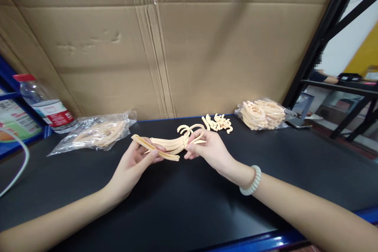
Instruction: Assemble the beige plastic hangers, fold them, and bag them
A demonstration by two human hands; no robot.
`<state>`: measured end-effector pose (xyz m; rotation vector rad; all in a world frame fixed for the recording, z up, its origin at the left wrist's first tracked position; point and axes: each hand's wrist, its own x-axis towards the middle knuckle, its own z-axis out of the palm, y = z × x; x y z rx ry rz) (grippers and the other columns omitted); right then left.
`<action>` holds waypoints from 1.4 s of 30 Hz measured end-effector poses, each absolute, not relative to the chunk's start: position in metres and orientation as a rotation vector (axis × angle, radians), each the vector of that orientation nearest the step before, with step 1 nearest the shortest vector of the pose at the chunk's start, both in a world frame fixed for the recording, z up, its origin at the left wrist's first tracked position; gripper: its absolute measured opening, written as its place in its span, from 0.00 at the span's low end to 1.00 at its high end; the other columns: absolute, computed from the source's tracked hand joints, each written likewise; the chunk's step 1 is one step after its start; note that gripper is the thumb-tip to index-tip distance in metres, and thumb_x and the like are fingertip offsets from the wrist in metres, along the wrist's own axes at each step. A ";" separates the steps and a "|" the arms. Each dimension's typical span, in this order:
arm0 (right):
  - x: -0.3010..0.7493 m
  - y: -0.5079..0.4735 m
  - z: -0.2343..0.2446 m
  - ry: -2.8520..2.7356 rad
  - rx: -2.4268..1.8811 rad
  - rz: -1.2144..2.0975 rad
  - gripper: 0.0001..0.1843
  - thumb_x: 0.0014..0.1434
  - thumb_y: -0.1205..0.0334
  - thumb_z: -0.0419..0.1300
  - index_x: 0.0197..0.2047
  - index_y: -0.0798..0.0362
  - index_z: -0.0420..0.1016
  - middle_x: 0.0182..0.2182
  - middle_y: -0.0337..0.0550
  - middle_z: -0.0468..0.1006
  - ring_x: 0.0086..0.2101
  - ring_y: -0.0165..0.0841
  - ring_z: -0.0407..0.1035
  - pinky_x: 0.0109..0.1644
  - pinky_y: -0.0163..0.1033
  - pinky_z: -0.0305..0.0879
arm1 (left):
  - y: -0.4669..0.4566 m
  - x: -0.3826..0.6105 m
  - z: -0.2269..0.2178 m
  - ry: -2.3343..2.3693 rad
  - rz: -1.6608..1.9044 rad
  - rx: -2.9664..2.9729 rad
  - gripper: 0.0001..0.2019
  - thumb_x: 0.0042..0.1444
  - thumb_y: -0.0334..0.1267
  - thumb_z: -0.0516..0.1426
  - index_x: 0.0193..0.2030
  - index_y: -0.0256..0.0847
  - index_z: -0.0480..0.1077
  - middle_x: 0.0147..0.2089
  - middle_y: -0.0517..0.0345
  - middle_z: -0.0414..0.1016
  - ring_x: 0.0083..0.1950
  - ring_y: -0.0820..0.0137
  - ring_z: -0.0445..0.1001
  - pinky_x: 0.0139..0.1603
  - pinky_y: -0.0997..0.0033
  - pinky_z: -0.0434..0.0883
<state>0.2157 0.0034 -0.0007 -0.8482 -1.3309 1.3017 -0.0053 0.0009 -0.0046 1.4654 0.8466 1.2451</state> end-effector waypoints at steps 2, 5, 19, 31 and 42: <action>0.215 0.003 -0.001 -1.335 -0.878 1.316 0.15 0.46 0.58 0.73 0.32 0.55 0.73 0.31 0.40 0.79 0.30 0.33 0.79 0.35 0.35 0.76 | 0.001 -0.005 -0.004 0.846 1.253 1.468 0.15 0.56 0.42 0.63 0.41 0.40 0.62 0.41 0.56 0.78 0.45 0.65 0.79 0.44 0.66 0.77; 0.214 0.003 -0.002 -1.335 -0.894 1.315 0.15 0.46 0.57 0.73 0.32 0.56 0.75 0.37 0.43 0.79 0.33 0.35 0.79 0.37 0.36 0.76 | -0.001 -0.004 -0.003 0.846 1.258 1.474 0.15 0.55 0.42 0.64 0.42 0.40 0.62 0.41 0.55 0.78 0.45 0.64 0.79 0.45 0.64 0.77; 0.214 0.000 -0.003 -1.423 -0.819 1.682 0.12 0.54 0.56 0.69 0.37 0.55 0.78 0.41 0.45 0.79 0.43 0.33 0.74 0.48 0.40 0.73 | -0.008 -0.005 -0.004 0.717 1.293 1.621 0.09 0.59 0.36 0.61 0.40 0.42 0.63 0.41 0.57 0.75 0.45 0.66 0.77 0.50 0.61 0.75; 0.217 -0.002 -0.004 -1.376 -0.716 1.882 0.14 0.59 0.55 0.66 0.44 0.56 0.75 0.43 0.51 0.81 0.43 0.39 0.78 0.51 0.45 0.72 | -0.010 -0.007 -0.007 0.737 1.274 1.748 0.06 0.62 0.33 0.57 0.42 0.43 0.63 0.43 0.58 0.74 0.45 0.67 0.78 0.49 0.64 0.74; 0.212 -0.006 -0.002 -1.438 -0.847 1.712 0.17 0.56 0.52 0.68 0.41 0.55 0.73 0.37 0.49 0.82 0.35 0.36 0.80 0.42 0.38 0.75 | -0.011 -0.007 -0.006 0.722 1.279 1.771 0.05 0.61 0.33 0.59 0.39 0.42 0.65 0.42 0.56 0.75 0.44 0.66 0.78 0.48 0.64 0.76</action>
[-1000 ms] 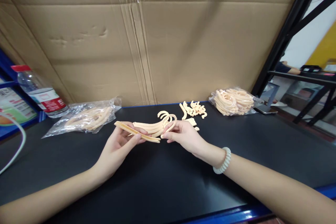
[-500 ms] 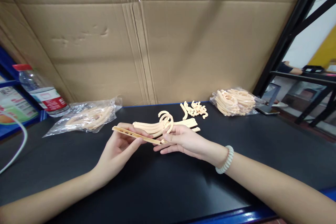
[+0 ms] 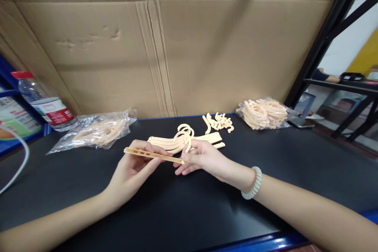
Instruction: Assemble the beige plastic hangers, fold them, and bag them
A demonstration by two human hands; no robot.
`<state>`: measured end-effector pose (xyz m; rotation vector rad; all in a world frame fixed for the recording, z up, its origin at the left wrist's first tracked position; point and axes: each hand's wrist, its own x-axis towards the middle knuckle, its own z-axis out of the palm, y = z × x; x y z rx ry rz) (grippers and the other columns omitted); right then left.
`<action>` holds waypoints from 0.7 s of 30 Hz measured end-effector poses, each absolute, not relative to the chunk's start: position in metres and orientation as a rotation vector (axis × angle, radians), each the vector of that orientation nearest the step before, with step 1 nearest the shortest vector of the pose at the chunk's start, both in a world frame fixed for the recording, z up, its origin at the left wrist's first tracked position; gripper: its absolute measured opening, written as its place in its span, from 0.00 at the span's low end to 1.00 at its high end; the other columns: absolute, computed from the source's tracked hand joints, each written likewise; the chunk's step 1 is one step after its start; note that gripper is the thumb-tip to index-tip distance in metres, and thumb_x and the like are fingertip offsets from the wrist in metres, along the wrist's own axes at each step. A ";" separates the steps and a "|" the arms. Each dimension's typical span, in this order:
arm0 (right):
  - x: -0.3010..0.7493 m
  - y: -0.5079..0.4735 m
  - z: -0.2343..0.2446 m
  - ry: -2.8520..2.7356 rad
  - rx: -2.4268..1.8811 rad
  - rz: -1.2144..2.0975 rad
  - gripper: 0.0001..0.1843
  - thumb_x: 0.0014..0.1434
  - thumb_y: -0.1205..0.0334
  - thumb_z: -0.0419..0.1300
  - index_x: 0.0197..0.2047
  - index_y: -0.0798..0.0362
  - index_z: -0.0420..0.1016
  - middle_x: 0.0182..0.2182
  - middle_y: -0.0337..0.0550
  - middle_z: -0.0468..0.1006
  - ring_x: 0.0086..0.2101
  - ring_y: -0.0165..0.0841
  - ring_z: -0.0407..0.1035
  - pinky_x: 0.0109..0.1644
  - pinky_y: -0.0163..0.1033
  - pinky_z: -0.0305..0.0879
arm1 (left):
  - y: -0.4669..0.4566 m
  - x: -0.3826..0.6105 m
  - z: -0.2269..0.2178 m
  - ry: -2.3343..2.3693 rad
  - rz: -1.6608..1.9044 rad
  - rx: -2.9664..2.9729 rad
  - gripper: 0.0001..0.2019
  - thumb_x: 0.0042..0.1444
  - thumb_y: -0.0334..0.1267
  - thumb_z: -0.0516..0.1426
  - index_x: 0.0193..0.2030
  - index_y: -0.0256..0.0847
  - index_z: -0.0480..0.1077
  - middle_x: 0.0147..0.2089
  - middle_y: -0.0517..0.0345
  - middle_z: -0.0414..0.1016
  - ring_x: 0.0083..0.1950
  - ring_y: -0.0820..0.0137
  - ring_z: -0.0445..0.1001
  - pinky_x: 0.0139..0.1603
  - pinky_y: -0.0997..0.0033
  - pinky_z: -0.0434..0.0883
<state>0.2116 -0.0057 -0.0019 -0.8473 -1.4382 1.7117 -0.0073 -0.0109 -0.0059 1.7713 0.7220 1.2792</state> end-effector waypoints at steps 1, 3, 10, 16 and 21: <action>0.212 -0.005 -0.002 -1.445 -0.851 1.705 0.18 0.56 0.52 0.68 0.42 0.55 0.72 0.36 0.49 0.82 0.35 0.36 0.80 0.41 0.38 0.75 | -0.011 -0.007 -0.006 0.720 1.276 1.772 0.05 0.60 0.33 0.59 0.39 0.42 0.65 0.41 0.56 0.75 0.44 0.66 0.78 0.47 0.64 0.76; 0.212 -0.004 -0.003 -1.457 -0.862 1.703 0.18 0.57 0.50 0.67 0.43 0.55 0.71 0.35 0.49 0.83 0.34 0.36 0.80 0.38 0.37 0.75 | -0.012 -0.007 -0.005 0.711 1.272 1.784 0.05 0.60 0.33 0.59 0.39 0.42 0.65 0.41 0.56 0.75 0.43 0.66 0.78 0.46 0.65 0.76; 0.210 -0.005 0.000 -1.515 -0.898 1.641 0.21 0.56 0.46 0.66 0.42 0.54 0.69 0.33 0.48 0.83 0.32 0.36 0.80 0.37 0.38 0.75 | -0.013 -0.007 -0.003 0.710 1.272 1.785 0.05 0.60 0.32 0.59 0.39 0.42 0.66 0.40 0.56 0.76 0.43 0.66 0.78 0.44 0.66 0.76; 0.208 -0.006 -0.004 -1.575 -0.885 1.550 0.20 0.56 0.46 0.65 0.38 0.54 0.67 0.32 0.47 0.82 0.31 0.36 0.80 0.36 0.39 0.75 | -0.012 -0.007 -0.004 0.719 1.280 1.767 0.05 0.59 0.34 0.60 0.39 0.42 0.66 0.40 0.55 0.76 0.43 0.65 0.78 0.44 0.65 0.76; 0.206 -0.005 -0.009 -1.592 -0.859 1.469 0.18 0.57 0.48 0.64 0.37 0.53 0.66 0.29 0.44 0.81 0.27 0.33 0.78 0.32 0.36 0.74 | -0.012 -0.006 -0.005 0.725 1.276 1.760 0.05 0.59 0.33 0.60 0.39 0.42 0.66 0.40 0.56 0.75 0.42 0.66 0.78 0.44 0.66 0.76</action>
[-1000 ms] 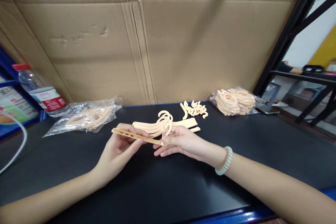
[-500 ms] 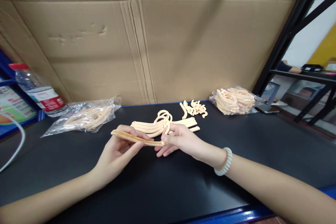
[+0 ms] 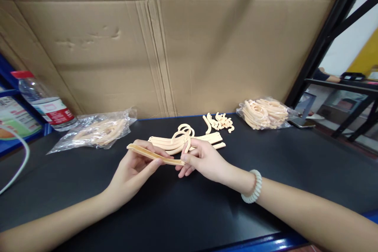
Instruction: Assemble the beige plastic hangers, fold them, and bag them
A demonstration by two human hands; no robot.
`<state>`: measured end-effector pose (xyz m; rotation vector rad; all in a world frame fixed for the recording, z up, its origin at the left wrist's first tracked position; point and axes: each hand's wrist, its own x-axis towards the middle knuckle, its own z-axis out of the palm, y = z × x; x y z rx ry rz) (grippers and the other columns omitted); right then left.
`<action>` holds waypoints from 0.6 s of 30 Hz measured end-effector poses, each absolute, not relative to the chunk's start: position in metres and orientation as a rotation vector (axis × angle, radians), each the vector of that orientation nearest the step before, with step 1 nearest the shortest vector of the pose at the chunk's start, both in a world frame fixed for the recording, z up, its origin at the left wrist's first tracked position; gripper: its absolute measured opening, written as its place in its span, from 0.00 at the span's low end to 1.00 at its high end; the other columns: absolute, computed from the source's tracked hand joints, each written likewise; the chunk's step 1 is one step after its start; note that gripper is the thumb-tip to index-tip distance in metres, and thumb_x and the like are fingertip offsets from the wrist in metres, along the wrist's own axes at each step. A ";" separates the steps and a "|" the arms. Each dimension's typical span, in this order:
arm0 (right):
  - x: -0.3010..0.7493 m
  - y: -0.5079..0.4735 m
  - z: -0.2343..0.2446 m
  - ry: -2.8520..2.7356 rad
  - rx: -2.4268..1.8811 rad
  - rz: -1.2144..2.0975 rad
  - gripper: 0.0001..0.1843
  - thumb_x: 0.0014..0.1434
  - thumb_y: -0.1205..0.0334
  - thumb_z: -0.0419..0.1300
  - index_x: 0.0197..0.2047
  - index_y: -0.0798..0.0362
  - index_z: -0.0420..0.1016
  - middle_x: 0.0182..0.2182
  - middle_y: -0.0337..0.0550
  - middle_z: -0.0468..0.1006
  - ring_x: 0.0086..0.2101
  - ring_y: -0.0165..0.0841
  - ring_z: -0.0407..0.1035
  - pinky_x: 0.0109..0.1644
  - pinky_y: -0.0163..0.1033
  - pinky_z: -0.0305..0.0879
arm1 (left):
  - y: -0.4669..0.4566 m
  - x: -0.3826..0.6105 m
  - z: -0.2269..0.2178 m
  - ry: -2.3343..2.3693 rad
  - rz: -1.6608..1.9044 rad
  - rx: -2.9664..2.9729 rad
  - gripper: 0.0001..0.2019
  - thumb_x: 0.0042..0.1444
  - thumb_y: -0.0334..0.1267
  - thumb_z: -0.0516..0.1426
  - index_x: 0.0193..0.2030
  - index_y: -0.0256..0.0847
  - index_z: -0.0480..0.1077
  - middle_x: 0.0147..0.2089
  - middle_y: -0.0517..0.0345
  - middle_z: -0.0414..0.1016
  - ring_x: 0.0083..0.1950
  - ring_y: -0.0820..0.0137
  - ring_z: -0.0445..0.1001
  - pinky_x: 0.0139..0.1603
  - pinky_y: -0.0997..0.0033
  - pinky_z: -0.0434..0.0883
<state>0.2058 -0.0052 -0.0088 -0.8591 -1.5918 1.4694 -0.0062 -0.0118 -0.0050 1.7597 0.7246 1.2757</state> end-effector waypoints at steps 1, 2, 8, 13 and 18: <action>0.205 -0.005 -0.009 -1.587 -0.857 1.458 0.18 0.57 0.48 0.64 0.38 0.53 0.66 0.29 0.43 0.81 0.26 0.33 0.78 0.31 0.36 0.74 | -0.012 -0.006 -0.005 0.725 1.272 1.755 0.05 0.59 0.33 0.60 0.39 0.42 0.66 0.40 0.56 0.74 0.42 0.66 0.78 0.44 0.65 0.76; 0.205 -0.006 -0.009 -1.584 -0.857 1.447 0.18 0.57 0.48 0.64 0.38 0.53 0.65 0.28 0.43 0.81 0.26 0.33 0.78 0.30 0.35 0.73 | -0.012 -0.006 -0.005 0.724 1.266 1.751 0.05 0.59 0.34 0.60 0.39 0.42 0.66 0.40 0.56 0.74 0.42 0.67 0.78 0.44 0.65 0.76; 0.204 -0.005 -0.012 -1.574 -0.832 1.433 0.17 0.57 0.49 0.64 0.37 0.52 0.65 0.27 0.42 0.81 0.24 0.31 0.76 0.29 0.34 0.71 | -0.010 -0.005 -0.003 0.747 1.241 1.654 0.07 0.59 0.37 0.61 0.39 0.42 0.66 0.38 0.58 0.75 0.39 0.70 0.77 0.41 0.70 0.77; 0.204 -0.003 -0.013 -1.570 -0.822 1.441 0.17 0.57 0.49 0.64 0.37 0.52 0.66 0.28 0.40 0.79 0.25 0.30 0.75 0.28 0.33 0.70 | -0.008 -0.003 -0.002 0.782 1.262 1.525 0.10 0.55 0.38 0.64 0.38 0.42 0.65 0.38 0.60 0.76 0.38 0.71 0.78 0.37 0.75 0.77; 0.206 -0.003 -0.007 -1.650 -0.839 1.218 0.17 0.55 0.48 0.66 0.31 0.54 0.72 0.30 0.39 0.72 0.28 0.28 0.68 0.25 0.30 0.67 | -0.005 -0.004 -0.003 0.851 1.241 1.507 0.12 0.54 0.40 0.64 0.40 0.40 0.67 0.41 0.57 0.77 0.40 0.68 0.78 0.35 0.73 0.78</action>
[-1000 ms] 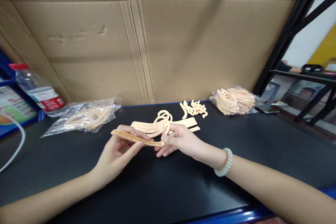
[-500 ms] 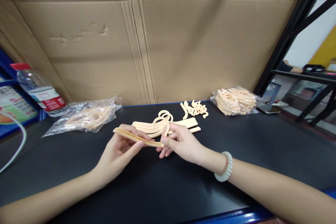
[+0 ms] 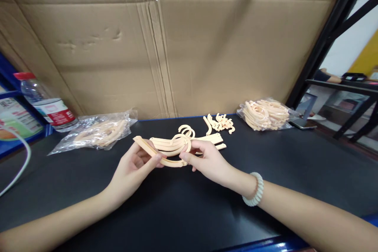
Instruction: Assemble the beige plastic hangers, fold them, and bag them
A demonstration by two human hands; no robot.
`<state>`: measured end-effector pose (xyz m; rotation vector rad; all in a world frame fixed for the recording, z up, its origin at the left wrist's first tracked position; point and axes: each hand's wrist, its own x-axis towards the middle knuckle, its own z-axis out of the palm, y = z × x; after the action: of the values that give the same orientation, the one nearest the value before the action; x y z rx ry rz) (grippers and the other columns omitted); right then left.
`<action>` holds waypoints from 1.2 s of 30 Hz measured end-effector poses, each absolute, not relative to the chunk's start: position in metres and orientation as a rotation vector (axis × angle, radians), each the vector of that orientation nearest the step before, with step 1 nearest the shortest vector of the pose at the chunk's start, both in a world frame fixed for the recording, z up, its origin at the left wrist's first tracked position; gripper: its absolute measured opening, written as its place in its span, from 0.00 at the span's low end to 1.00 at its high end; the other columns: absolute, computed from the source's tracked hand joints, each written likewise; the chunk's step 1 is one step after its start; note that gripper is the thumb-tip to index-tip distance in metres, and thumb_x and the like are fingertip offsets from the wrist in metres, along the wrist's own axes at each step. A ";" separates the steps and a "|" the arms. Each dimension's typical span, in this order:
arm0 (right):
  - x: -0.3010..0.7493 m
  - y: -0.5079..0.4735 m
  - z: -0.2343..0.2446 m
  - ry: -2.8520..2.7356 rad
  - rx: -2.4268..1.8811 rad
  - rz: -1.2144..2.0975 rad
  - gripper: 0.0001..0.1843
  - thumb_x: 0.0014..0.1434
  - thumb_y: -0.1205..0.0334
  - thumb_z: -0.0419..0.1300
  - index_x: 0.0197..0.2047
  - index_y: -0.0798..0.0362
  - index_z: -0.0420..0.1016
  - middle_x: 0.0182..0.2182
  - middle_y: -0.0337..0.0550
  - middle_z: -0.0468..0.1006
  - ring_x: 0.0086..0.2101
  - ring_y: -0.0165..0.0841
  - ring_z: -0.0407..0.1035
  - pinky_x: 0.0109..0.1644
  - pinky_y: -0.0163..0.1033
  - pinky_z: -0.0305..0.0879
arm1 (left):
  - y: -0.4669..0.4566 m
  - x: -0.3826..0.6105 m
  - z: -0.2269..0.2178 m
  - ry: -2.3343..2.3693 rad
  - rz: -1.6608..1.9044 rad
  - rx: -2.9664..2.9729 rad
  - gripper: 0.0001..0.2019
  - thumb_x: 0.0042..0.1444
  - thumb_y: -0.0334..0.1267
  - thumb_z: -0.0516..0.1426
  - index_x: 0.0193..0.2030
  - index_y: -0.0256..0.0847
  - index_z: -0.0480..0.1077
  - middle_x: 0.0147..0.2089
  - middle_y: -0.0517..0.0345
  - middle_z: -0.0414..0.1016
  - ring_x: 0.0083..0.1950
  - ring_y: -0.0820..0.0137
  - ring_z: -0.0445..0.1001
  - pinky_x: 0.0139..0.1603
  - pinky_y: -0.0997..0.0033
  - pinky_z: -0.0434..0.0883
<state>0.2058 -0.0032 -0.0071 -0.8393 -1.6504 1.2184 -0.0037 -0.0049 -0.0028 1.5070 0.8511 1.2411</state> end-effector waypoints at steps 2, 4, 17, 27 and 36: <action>0.206 -0.004 -0.005 -1.645 -0.843 1.195 0.17 0.55 0.48 0.65 0.31 0.54 0.72 0.28 0.37 0.70 0.25 0.26 0.65 0.24 0.29 0.66 | -0.003 -0.004 -0.002 0.880 1.233 1.502 0.13 0.54 0.41 0.64 0.41 0.40 0.67 0.42 0.56 0.77 0.41 0.67 0.78 0.35 0.72 0.78; 0.207 -0.004 -0.004 -1.615 -0.843 1.230 0.18 0.56 0.47 0.65 0.32 0.55 0.71 0.25 0.36 0.70 0.22 0.24 0.65 0.24 0.30 0.67 | -0.002 -0.004 -0.001 0.904 1.225 1.495 0.15 0.53 0.41 0.65 0.43 0.39 0.67 0.42 0.55 0.77 0.40 0.67 0.78 0.35 0.72 0.78; 0.205 -0.006 -0.002 -1.469 -0.746 1.461 0.14 0.57 0.54 0.66 0.39 0.55 0.72 0.28 0.41 0.79 0.27 0.29 0.74 0.31 0.34 0.73 | -0.016 0.004 -0.005 0.784 0.885 1.346 0.18 0.48 0.41 0.69 0.40 0.36 0.68 0.33 0.58 0.78 0.32 0.70 0.80 0.35 0.73 0.77; 0.287 0.058 0.011 -2.178 -1.047 -0.002 0.10 0.65 0.63 0.55 0.42 0.54 0.77 0.36 0.50 0.78 0.40 0.40 0.71 0.45 0.48 0.69 | -0.012 0.002 -0.001 0.879 0.922 1.250 0.17 0.46 0.43 0.70 0.36 0.35 0.72 0.34 0.57 0.79 0.31 0.71 0.79 0.34 0.76 0.75; 0.298 0.090 -0.002 -2.555 -1.010 -0.240 0.13 0.63 0.74 0.55 0.41 0.52 0.80 0.44 0.50 0.77 0.47 0.42 0.67 0.51 0.50 0.66 | -0.010 0.003 -0.003 0.868 0.917 1.275 0.14 0.50 0.42 0.68 0.37 0.36 0.72 0.36 0.56 0.80 0.32 0.73 0.79 0.34 0.77 0.74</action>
<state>0.2975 0.0899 -0.0022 -1.0098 -2.5555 -0.2397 0.0029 -0.0101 -0.0029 1.2751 0.8676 0.9168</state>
